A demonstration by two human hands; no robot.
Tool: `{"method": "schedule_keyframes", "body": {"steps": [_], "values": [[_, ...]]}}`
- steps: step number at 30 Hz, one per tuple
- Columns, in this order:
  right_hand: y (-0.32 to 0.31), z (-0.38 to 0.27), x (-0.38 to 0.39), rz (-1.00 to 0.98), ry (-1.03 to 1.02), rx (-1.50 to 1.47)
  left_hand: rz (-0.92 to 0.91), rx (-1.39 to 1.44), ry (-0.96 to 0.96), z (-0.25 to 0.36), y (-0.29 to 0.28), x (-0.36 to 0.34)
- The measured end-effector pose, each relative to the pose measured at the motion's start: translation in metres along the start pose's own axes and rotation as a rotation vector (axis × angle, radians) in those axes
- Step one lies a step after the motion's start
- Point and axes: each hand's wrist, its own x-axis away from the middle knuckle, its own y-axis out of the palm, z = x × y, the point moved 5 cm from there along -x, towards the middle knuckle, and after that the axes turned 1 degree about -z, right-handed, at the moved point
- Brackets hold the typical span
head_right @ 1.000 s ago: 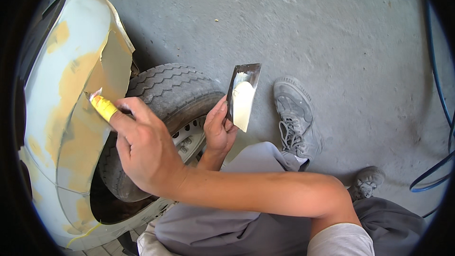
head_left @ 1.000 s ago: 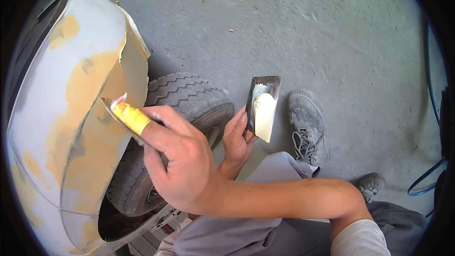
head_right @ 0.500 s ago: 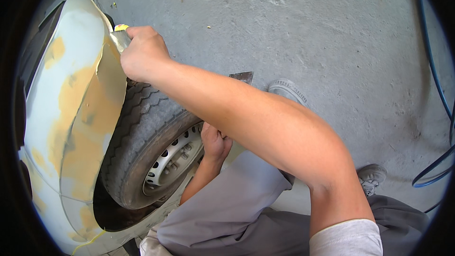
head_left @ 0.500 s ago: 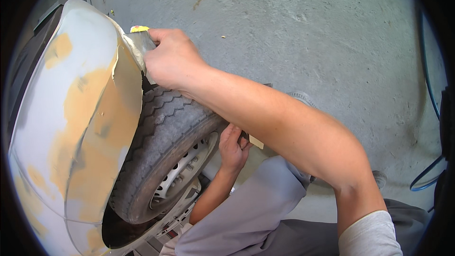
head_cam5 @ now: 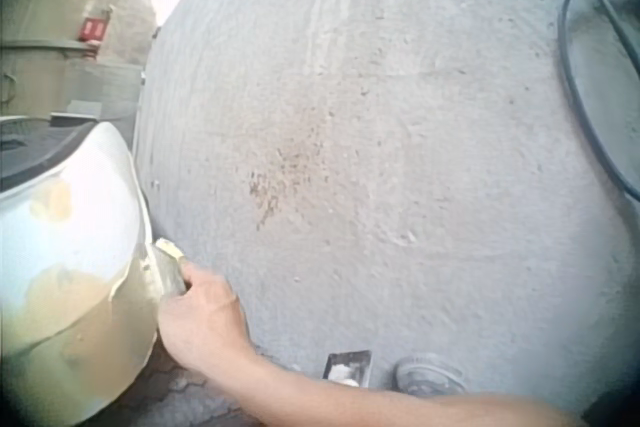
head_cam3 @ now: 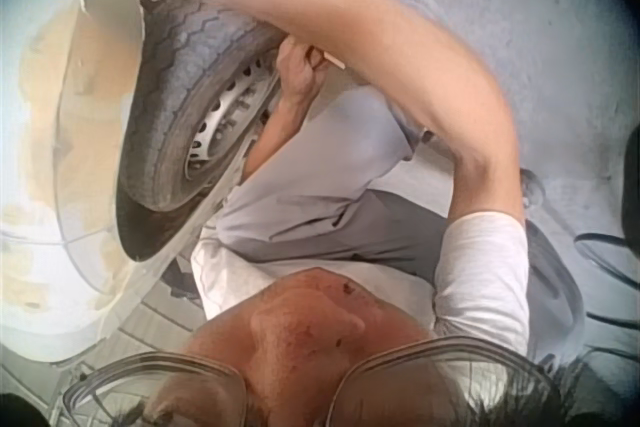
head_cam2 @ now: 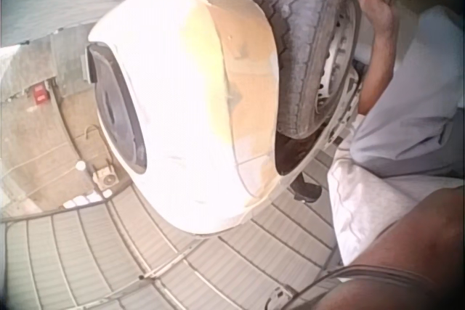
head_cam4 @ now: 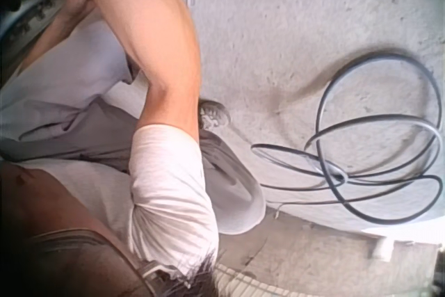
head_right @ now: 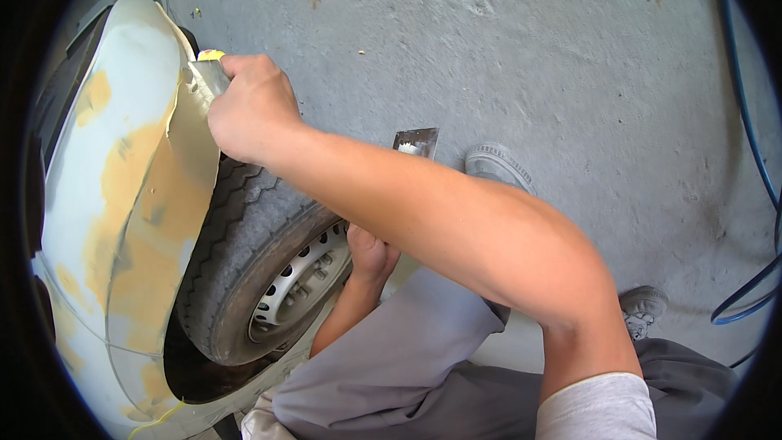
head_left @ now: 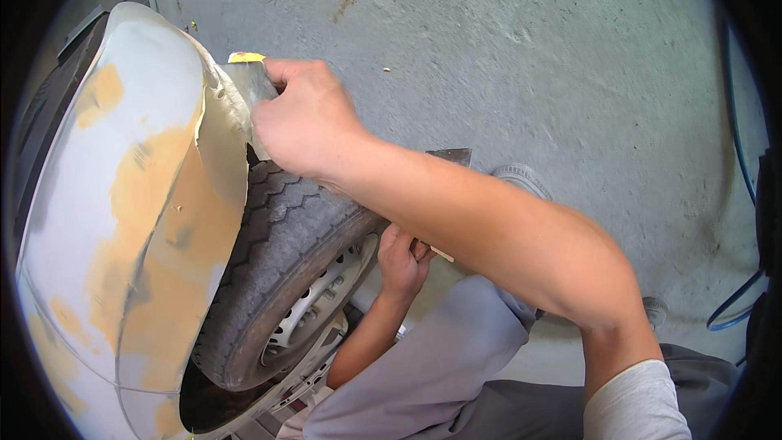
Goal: The person applies body filler to the front fender of a white car using a putty knife and a metal mixing card. They repeatedly scoop filler from the card and spread it over the fender surface near the wheel arch, smoothing the material in place.
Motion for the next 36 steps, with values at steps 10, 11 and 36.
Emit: {"method": "schedule_keyframes", "body": {"steps": [10, 11, 36], "values": [[0.015, -0.005, -0.016, -0.041, -0.054, 0.044, -0.049, -0.027, 0.028, -0.001, -0.002, -0.001], [0.015, -0.005, -0.01, -0.018, -0.078, 0.029, 0.044, 0.001, 0.034, -0.001, -0.001, -0.001], [0.046, 0.013, 0.098, 0.278, -0.498, 0.132, -0.088, 0.056, -0.051, 0.005, 0.021, -0.001]]}}
